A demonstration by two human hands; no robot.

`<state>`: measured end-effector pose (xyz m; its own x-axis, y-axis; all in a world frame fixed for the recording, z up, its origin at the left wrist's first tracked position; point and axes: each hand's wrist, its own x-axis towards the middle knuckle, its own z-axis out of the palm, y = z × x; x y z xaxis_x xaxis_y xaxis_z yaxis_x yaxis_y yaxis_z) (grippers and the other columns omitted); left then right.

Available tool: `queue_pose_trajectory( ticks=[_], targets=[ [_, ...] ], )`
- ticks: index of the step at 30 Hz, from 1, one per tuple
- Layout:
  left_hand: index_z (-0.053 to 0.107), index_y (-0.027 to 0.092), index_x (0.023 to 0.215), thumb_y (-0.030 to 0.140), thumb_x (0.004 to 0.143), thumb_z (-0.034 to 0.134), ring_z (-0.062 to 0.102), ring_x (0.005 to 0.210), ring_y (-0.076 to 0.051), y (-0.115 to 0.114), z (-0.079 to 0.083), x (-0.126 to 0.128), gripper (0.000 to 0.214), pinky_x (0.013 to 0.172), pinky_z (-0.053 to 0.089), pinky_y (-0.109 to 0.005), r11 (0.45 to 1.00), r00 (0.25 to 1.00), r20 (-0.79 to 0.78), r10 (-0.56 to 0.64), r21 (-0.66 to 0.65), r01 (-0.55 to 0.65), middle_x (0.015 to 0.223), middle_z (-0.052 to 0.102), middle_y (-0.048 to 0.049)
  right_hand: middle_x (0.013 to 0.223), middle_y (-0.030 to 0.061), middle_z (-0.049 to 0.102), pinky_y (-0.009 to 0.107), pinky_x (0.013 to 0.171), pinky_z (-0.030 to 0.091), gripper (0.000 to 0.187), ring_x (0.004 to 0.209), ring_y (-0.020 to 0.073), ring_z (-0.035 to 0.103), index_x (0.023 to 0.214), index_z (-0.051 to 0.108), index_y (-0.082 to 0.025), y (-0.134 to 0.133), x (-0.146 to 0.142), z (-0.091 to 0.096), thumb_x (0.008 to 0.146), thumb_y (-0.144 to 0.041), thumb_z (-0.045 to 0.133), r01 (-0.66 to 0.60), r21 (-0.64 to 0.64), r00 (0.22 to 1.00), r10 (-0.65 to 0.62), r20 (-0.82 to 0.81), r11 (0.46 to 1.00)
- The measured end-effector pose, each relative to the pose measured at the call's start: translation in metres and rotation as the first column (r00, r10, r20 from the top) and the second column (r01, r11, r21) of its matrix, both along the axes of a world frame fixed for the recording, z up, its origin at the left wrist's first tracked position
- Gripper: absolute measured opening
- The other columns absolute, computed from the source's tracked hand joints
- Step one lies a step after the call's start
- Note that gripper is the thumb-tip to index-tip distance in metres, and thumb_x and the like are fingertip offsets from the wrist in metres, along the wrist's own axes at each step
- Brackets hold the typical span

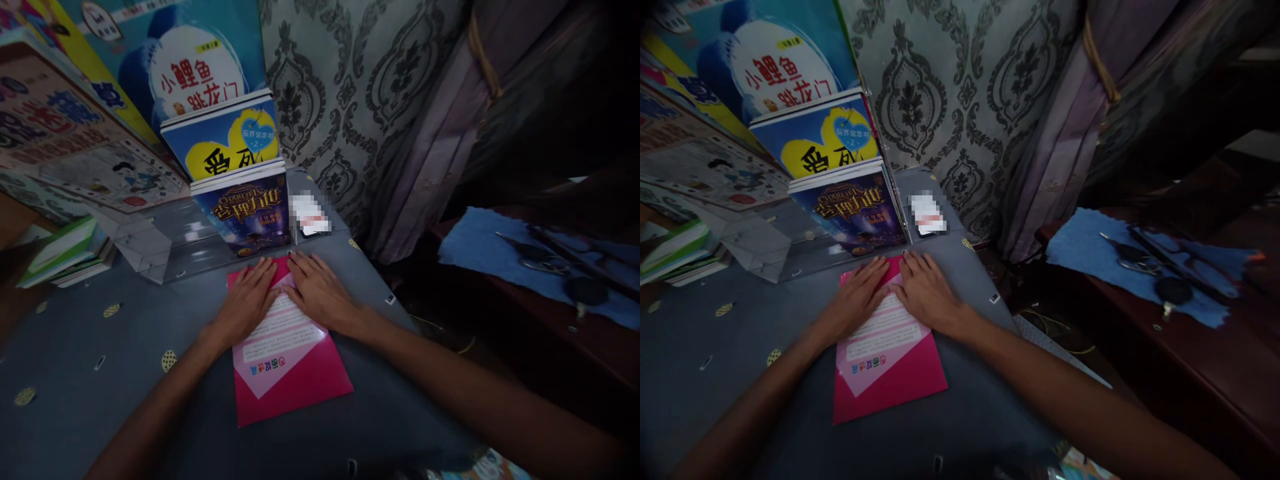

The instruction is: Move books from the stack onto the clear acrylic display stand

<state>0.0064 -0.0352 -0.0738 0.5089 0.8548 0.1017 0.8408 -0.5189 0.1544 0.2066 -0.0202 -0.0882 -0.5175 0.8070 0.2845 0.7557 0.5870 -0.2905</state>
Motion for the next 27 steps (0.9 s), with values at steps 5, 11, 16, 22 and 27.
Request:
queue_pose_trajectory(
  ticks=[5, 11, 16, 22, 27],
  targets=[
    [0.034, 0.019, 0.156, 0.040, 0.107, 0.030, 0.029, 0.154, -0.023, 0.004, 0.002, 0.011, 0.053, 0.124, 0.026, -0.056, 0.997, 0.998, -0.007, -0.068, -0.034, 0.068, 0.163, 0.037, -0.0144, 0.148, 0.0244, 0.054, 0.055, 0.118, 0.035, 0.049, 0.141, 0.0335, 0.048, 0.143, 0.055, -0.005, 0.002, 0.003, 0.000, 0.101, -0.030, 0.043, 0.029, -0.023, 0.999, -0.030, -0.018, 0.999],
    [0.038, 0.017, 0.153, 0.040, 0.107, 0.030, 0.032, 0.153, -0.025, 0.006, -0.002, 0.015, 0.052, 0.123, 0.027, -0.059, 0.998, 0.998, -0.008, -0.066, -0.004, 0.066, 0.162, 0.039, -0.0162, 0.149, 0.0240, 0.054, 0.056, 0.118, 0.034, 0.049, 0.142, 0.0337, 0.047, 0.143, 0.055, -0.006, 0.006, 0.005, 0.003, 0.101, -0.029, 0.045, 0.006, -0.067, 1.000, -0.007, -0.019, 0.998],
    [0.037, 0.019, 0.155, 0.040, 0.107, 0.031, 0.030, 0.153, -0.026, 0.005, -0.001, 0.014, 0.052, 0.122, 0.027, -0.059, 0.998, 0.998, -0.013, -0.063, 0.000, 0.063, 0.162, 0.038, -0.0154, 0.151, 0.0214, 0.053, 0.057, 0.119, 0.034, 0.048, 0.145, 0.0311, 0.045, 0.144, 0.054, -0.010, 0.006, 0.013, -0.003, 0.100, -0.027, 0.046, -0.031, -0.075, 0.993, 0.023, -0.113, 0.997],
    [0.040, 0.027, 0.154, 0.040, 0.108, 0.029, 0.028, 0.154, -0.027, 0.004, 0.000, 0.012, 0.049, 0.121, 0.026, -0.063, 0.996, 0.996, -0.019, -0.092, -0.022, 0.092, 0.164, 0.035, -0.0119, 0.150, 0.0174, 0.056, 0.057, 0.118, 0.036, 0.048, 0.144, 0.0293, 0.046, 0.145, 0.054, -0.014, -0.004, 0.032, -0.012, 0.101, -0.031, 0.044, -0.063, -0.067, 0.987, 0.052, -0.152, 0.996],
    [0.043, 0.028, 0.152, 0.040, 0.108, 0.029, 0.031, 0.153, -0.028, 0.005, -0.001, 0.012, 0.048, 0.120, 0.026, -0.064, 0.996, 0.996, -0.012, -0.088, -0.014, 0.088, 0.164, 0.037, -0.0117, 0.150, 0.0177, 0.055, 0.056, 0.119, 0.034, 0.047, 0.145, 0.0295, 0.045, 0.144, 0.055, -0.013, -0.011, 0.035, -0.008, 0.103, -0.031, 0.042, -0.065, -0.074, 0.993, 0.057, -0.100, 0.995]
  ],
)
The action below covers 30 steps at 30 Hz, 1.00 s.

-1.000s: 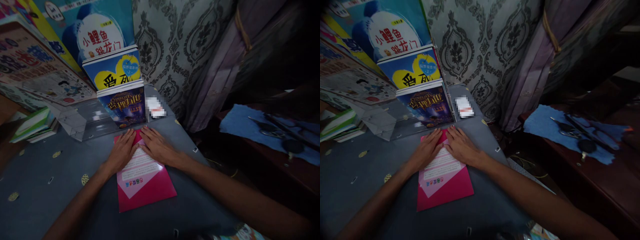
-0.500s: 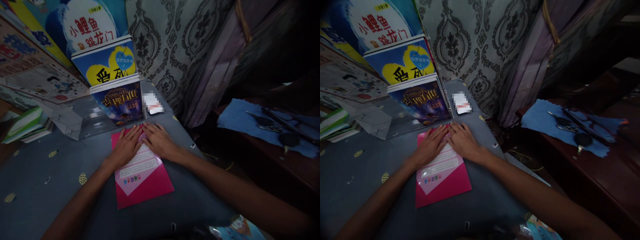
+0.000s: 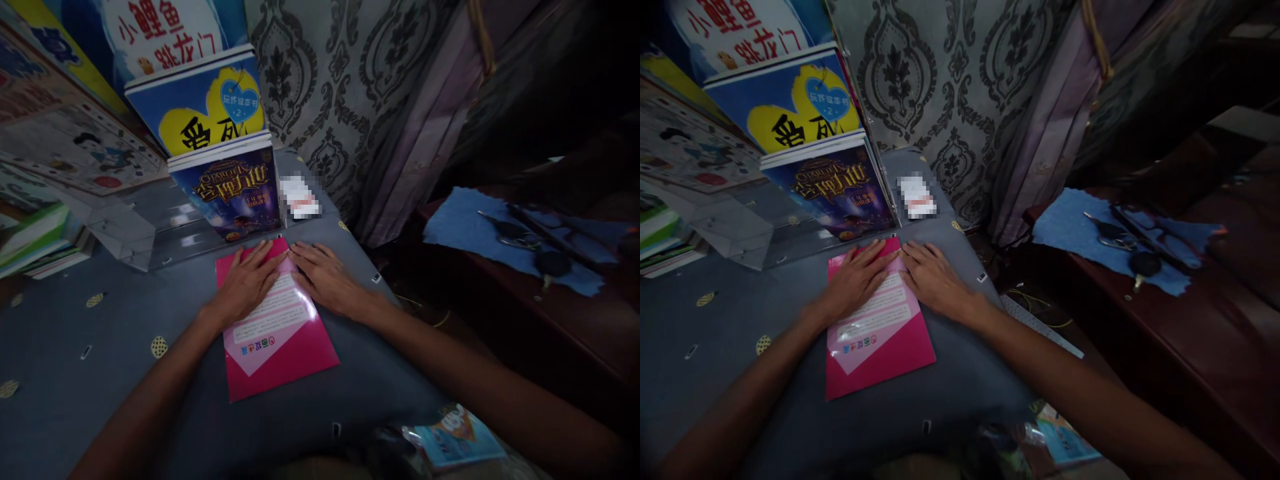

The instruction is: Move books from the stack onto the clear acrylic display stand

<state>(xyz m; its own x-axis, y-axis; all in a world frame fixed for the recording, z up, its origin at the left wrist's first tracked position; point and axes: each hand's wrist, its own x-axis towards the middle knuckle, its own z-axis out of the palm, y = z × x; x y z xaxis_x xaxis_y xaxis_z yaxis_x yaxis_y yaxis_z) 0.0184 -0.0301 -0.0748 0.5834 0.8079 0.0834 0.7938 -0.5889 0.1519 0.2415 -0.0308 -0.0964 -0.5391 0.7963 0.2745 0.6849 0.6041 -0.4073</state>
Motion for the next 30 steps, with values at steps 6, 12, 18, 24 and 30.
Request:
queue_pose_trajectory(
  ticks=[6, 12, 18, 24, 30],
  targets=[
    [0.045, 0.025, 0.151, 0.036, 0.108, 0.031, 0.032, 0.152, -0.028, -0.002, 0.002, 0.003, 0.047, 0.121, 0.026, -0.063, 1.000, 1.000, 0.003, -0.002, 0.002, 0.002, 0.162, 0.040, -0.0118, 0.149, 0.0165, 0.056, 0.058, 0.118, 0.034, 0.045, 0.143, 0.0313, 0.047, 0.143, 0.057, -0.016, 0.000, 0.001, 0.002, 0.102, -0.031, 0.045, -0.001, -0.013, 0.999, 0.001, -0.042, 1.000],
    [0.047, 0.023, 0.150, 0.037, 0.107, 0.034, 0.035, 0.152, -0.024, -0.011, 0.005, 0.009, 0.047, 0.124, 0.024, -0.058, 0.991, 0.990, 0.064, -0.128, -0.034, 0.131, 0.158, 0.046, -0.0092, 0.141, 0.0147, 0.064, 0.055, 0.114, 0.041, 0.041, 0.134, 0.0289, 0.056, 0.133, 0.066, -0.017, 0.001, 0.004, 0.001, 0.100, -0.024, 0.042, 0.013, -0.006, 0.995, -0.013, -0.102, 1.000],
    [0.048, 0.020, 0.149, 0.039, 0.106, 0.039, 0.037, 0.150, -0.026, -0.012, 0.005, 0.011, 0.047, 0.123, 0.024, -0.061, 0.989, 0.987, 0.062, -0.145, -0.011, 0.146, 0.156, 0.049, -0.0120, 0.137, 0.0160, 0.066, 0.054, 0.110, 0.044, 0.040, 0.131, 0.0293, 0.059, 0.129, 0.068, -0.015, 0.004, 0.006, -0.005, 0.097, -0.017, 0.045, 0.006, 0.029, 0.985, -0.001, -0.171, 1.000],
    [0.058, 0.021, 0.140, 0.031, 0.107, 0.038, 0.048, 0.143, -0.025, -0.018, 0.005, 0.011, 0.041, 0.119, 0.034, -0.057, 0.972, 0.964, 0.122, -0.236, 0.044, 0.232, 0.145, 0.061, -0.0114, 0.129, 0.0135, 0.071, 0.052, 0.107, 0.048, 0.039, 0.122, 0.0283, 0.064, 0.126, 0.069, -0.018, 0.004, 0.007, -0.006, 0.095, -0.014, 0.045, -0.011, 0.052, 0.974, 0.022, -0.227, 0.999],
    [0.062, 0.018, 0.135, 0.033, 0.106, 0.042, 0.052, 0.140, -0.026, -0.024, 0.008, 0.016, 0.039, 0.115, 0.040, -0.056, 0.962, 0.959, 0.095, -0.268, 0.084, 0.261, 0.141, 0.064, -0.0121, 0.123, 0.0119, 0.073, 0.050, 0.106, 0.048, 0.037, 0.122, 0.0277, 0.064, 0.120, 0.071, -0.018, 0.005, 0.007, -0.005, 0.094, -0.014, 0.046, -0.030, 0.062, 0.977, 0.042, -0.207, 0.998]
  ],
)
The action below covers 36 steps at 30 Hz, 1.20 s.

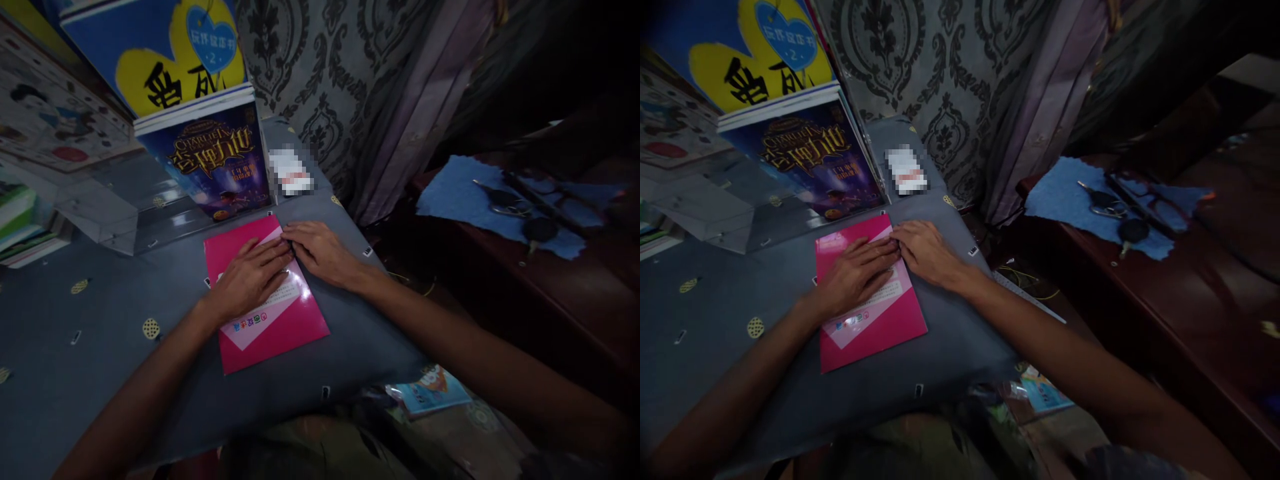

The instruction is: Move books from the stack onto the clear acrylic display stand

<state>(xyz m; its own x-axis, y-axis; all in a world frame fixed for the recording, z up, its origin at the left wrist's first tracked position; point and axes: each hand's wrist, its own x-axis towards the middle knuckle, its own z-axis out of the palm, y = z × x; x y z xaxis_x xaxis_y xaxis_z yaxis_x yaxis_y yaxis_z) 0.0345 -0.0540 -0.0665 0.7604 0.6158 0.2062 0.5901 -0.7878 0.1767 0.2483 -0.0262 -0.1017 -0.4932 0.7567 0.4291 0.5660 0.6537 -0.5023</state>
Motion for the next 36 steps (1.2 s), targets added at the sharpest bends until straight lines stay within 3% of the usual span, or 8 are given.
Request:
queue_pose_trajectory(
  ticks=[7, 12, 15, 19, 23, 36],
  targets=[
    [0.066, 0.018, 0.129, 0.028, 0.106, 0.039, 0.055, 0.136, -0.025, -0.015, 0.004, 0.006, 0.038, 0.114, 0.043, -0.053, 0.995, 0.995, -0.020, -0.093, 0.032, 0.093, 0.135, 0.068, -0.0102, 0.122, 0.0142, 0.073, 0.049, 0.105, 0.047, 0.036, 0.122, 0.0279, 0.063, 0.119, 0.071, -0.015, -0.002, -0.001, 0.004, 0.095, -0.013, 0.045, 0.000, -0.012, 0.999, 0.001, 0.040, 1.000],
    [0.065, 0.014, 0.131, 0.031, 0.106, 0.039, 0.057, 0.135, -0.027, -0.024, 0.007, 0.009, 0.039, 0.113, 0.043, -0.052, 0.994, 0.994, -0.055, -0.096, 0.043, 0.099, 0.134, 0.068, -0.0138, 0.125, 0.0135, 0.072, 0.049, 0.105, 0.046, 0.037, 0.124, 0.0283, 0.061, 0.120, 0.071, -0.016, -0.002, -0.002, 0.006, 0.094, -0.013, 0.046, 0.014, -0.030, 0.998, -0.012, 0.066, 0.999],
    [0.064, 0.017, 0.133, 0.042, 0.105, 0.041, 0.051, 0.140, -0.031, -0.036, 0.011, 0.009, 0.044, 0.116, 0.038, -0.058, 0.992, 0.988, -0.086, -0.128, 0.000, 0.129, 0.141, 0.063, -0.0143, 0.127, 0.0139, 0.071, 0.049, 0.105, 0.046, 0.037, 0.123, 0.0288, 0.062, 0.122, 0.070, -0.016, -0.001, -0.003, 0.005, 0.093, -0.013, 0.047, 0.010, -0.038, 0.996, -0.007, 0.085, 0.999],
    [0.049, 0.014, 0.148, 0.068, 0.095, 0.046, 0.035, 0.150, -0.037, -0.059, 0.013, 0.009, 0.076, 0.121, 0.023, -0.065, 0.988, 0.974, -0.171, -0.150, -0.068, 0.141, 0.154, 0.048, -0.0206, 0.129, 0.0156, 0.070, 0.049, 0.106, 0.045, 0.036, 0.123, 0.0298, 0.062, 0.123, 0.069, -0.014, -0.002, -0.003, 0.005, 0.093, -0.016, 0.049, 0.004, -0.021, 0.995, -0.002, 0.101, 1.000],
    [0.037, 0.014, 0.155, 0.063, 0.100, 0.039, 0.026, 0.154, -0.035, -0.072, 0.011, 0.009, 0.073, 0.124, 0.017, -0.062, 0.990, 0.965, -0.228, -0.131, -0.074, 0.117, 0.160, 0.041, -0.0193, 0.129, 0.0178, 0.070, 0.051, 0.105, 0.047, 0.036, 0.123, 0.0310, 0.062, 0.123, 0.069, -0.012, -0.003, -0.003, 0.005, 0.093, -0.017, 0.050, 0.000, 0.003, 0.996, 0.000, 0.084, 1.000],
    [0.038, 0.017, 0.154, 0.057, 0.104, 0.032, 0.028, 0.154, -0.029, -0.048, 0.005, 0.001, 0.064, 0.126, 0.013, -0.058, 0.995, 0.967, -0.239, -0.084, 0.026, 0.093, 0.158, 0.044, -0.0165, 0.129, 0.0166, 0.070, 0.055, 0.104, 0.048, 0.036, 0.126, 0.0300, 0.061, 0.126, 0.069, -0.015, -0.003, -0.003, 0.005, 0.097, -0.021, 0.048, -0.015, 0.033, 0.997, 0.012, 0.076, 0.999]
  ],
)
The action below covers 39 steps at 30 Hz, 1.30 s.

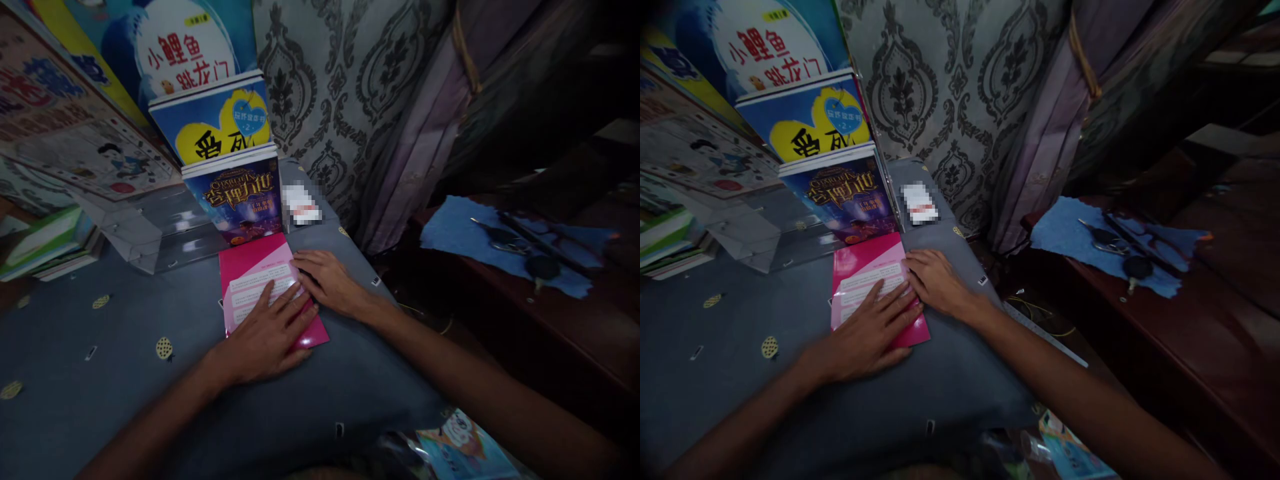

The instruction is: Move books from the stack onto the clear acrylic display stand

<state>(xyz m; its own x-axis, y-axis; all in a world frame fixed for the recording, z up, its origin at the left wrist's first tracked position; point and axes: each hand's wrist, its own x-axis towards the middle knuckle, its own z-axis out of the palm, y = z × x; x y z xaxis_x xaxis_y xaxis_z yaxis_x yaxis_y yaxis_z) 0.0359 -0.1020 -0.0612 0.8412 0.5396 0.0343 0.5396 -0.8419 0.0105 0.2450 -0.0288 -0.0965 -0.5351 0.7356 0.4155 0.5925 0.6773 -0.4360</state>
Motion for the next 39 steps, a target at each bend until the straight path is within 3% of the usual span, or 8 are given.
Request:
queue_pose_trajectory(
  ticks=[7, 13, 19, 24, 27, 31, 35, 39],
  targets=[
    [0.040, 0.015, 0.153, 0.054, 0.102, 0.041, 0.028, 0.154, -0.030, 0.002, 0.000, -0.001, 0.064, 0.125, 0.017, -0.059, 1.000, 1.000, 0.031, 0.001, -0.025, -0.001, 0.159, 0.043, -0.0178, 0.130, 0.0144, 0.070, 0.053, 0.105, 0.049, 0.034, 0.125, 0.0282, 0.063, 0.126, 0.069, -0.018, -0.003, -0.001, 0.003, 0.100, -0.024, 0.048, 0.009, -0.004, 1.000, -0.009, 0.013, 1.000],
    [0.047, 0.016, 0.149, 0.047, 0.104, 0.043, 0.040, 0.148, -0.030, -0.004, -0.003, -0.002, 0.054, 0.123, 0.025, -0.059, 0.999, 0.997, 0.079, -0.014, -0.029, 0.016, 0.152, 0.052, -0.0168, 0.134, 0.0172, 0.067, 0.051, 0.107, 0.048, 0.037, 0.126, 0.0285, 0.062, 0.125, 0.069, -0.013, -0.028, 0.002, 0.005, 0.103, -0.025, 0.043, 0.005, -0.033, 1.000, -0.005, -0.002, 0.999],
    [0.061, 0.021, 0.134, 0.033, 0.105, 0.045, 0.053, 0.137, -0.026, -0.015, -0.009, -0.002, 0.035, 0.114, 0.042, -0.050, 0.996, 0.988, 0.146, -0.055, 0.078, 0.044, 0.141, 0.063, -0.0128, 0.136, 0.0169, 0.066, 0.053, 0.106, 0.050, 0.037, 0.130, 0.0277, 0.060, 0.130, 0.067, -0.015, -0.062, 0.013, -0.002, 0.102, -0.021, 0.043, -0.022, -0.027, 0.999, 0.021, -0.037, 0.999],
    [0.061, 0.011, 0.132, 0.013, 0.102, 0.041, 0.063, 0.122, -0.025, -0.034, 0.000, 0.006, 0.036, 0.100, 0.052, -0.041, 0.978, 0.996, 0.060, -0.071, 0.202, 0.058, 0.126, 0.070, -0.0166, 0.140, 0.0163, 0.064, 0.055, 0.108, 0.050, 0.041, 0.133, 0.0279, 0.058, 0.136, 0.063, -0.016, -0.086, 0.019, -0.002, 0.101, -0.021, 0.044, -0.034, -0.018, 0.999, 0.033, -0.018, 0.999],
    [0.059, 0.004, 0.134, 0.011, 0.100, 0.040, 0.065, 0.116, -0.027, -0.053, 0.004, 0.011, 0.040, 0.098, 0.052, -0.040, 0.972, 1.000, -0.019, 0.002, 0.234, 0.002, 0.122, 0.071, -0.0193, 0.138, 0.0170, 0.065, 0.055, 0.108, 0.051, 0.042, 0.132, 0.0288, 0.059, 0.137, 0.062, -0.016, -0.105, 0.019, 0.004, 0.099, -0.018, 0.046, -0.024, 0.002, 1.000, 0.024, -0.013, 1.000],
    [0.053, 0.003, 0.142, 0.015, 0.098, 0.042, 0.059, 0.129, -0.030, -0.079, -0.001, 0.010, 0.047, 0.106, 0.048, -0.043, 0.973, 0.992, -0.040, 0.121, 0.200, -0.111, 0.140, 0.061, -0.0221, 0.134, 0.0153, 0.068, 0.052, 0.109, 0.052, 0.045, 0.129, 0.0279, 0.062, 0.140, 0.062, -0.019, -0.133, 0.015, 0.010, 0.097, -0.012, 0.049, -0.030, 0.035, 1.000, 0.030, 0.007, 0.999],
    [0.054, 0.010, 0.143, 0.015, 0.098, 0.040, 0.048, 0.142, -0.028, -0.097, -0.013, 0.005, 0.048, 0.115, 0.042, -0.046, 0.953, 0.974, 0.054, 0.222, 0.199, -0.228, 0.151, 0.054, -0.0154, 0.135, 0.0148, 0.068, 0.051, 0.107, 0.054, 0.044, 0.131, 0.0277, 0.061, 0.140, 0.060, -0.018, -0.148, 0.011, 0.008, 0.098, -0.012, 0.048, -0.003, 0.066, 0.998, -0.001, 0.067, 0.998],
    [0.057, 0.009, 0.139, 0.016, 0.100, 0.043, 0.053, 0.139, -0.027, -0.109, -0.020, -0.007, 0.042, 0.115, 0.043, -0.045, 0.904, 0.931, 0.186, 0.313, 0.242, -0.352, 0.145, 0.060, -0.0141, 0.133, 0.0151, 0.069, 0.051, 0.106, 0.055, 0.042, 0.130, 0.0275, 0.061, 0.140, 0.060, -0.017, -0.148, 0.010, 0.006, 0.099, -0.013, 0.048, -0.004, 0.080, 0.999, 0.000, 0.048, 0.997]
  ],
)
